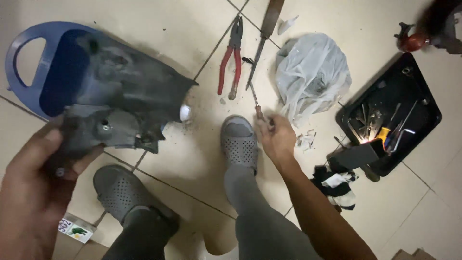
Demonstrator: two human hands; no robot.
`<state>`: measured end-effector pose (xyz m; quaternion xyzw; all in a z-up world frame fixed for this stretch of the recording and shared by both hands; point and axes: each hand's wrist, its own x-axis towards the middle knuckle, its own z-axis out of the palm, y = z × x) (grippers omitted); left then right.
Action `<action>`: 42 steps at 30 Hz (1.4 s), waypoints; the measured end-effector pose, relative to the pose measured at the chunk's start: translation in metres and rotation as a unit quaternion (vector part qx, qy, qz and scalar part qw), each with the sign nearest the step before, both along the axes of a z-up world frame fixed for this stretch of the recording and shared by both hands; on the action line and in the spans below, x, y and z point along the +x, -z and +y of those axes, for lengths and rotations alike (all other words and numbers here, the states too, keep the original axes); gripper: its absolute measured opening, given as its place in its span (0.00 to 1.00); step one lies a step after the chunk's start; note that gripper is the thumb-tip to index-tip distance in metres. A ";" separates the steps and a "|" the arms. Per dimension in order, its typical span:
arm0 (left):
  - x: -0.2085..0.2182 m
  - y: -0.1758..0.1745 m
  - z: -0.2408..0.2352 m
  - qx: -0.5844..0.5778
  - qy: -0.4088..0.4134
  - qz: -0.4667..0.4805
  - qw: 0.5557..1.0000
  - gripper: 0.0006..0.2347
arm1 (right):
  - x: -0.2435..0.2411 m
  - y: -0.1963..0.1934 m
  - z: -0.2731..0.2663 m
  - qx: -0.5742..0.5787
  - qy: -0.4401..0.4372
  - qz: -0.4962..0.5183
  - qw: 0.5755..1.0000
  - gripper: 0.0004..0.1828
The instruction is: The person sits on the floor and uses a screwdriver to scrape residue off a dark grey motorcycle part. They then apply glue from a tube to the part and attach a small metal ball component, pressing it into place.
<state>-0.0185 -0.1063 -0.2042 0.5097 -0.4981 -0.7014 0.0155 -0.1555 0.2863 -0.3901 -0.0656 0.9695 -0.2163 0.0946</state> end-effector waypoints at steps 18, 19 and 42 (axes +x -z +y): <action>-0.048 -0.009 0.041 -0.005 0.058 -0.018 0.998 0.19 | -0.009 -0.111 0.018 -0.321 0.394 -0.169 0.845 0.12; -0.049 -0.013 0.045 -0.005 0.039 -0.043 0.998 0.17 | -0.014 -0.110 0.024 -0.376 0.450 -0.154 0.795 0.10; -0.032 0.002 0.040 0.014 0.056 -0.012 0.998 0.20 | -0.050 -0.057 0.019 -0.365 0.495 -0.162 0.771 0.11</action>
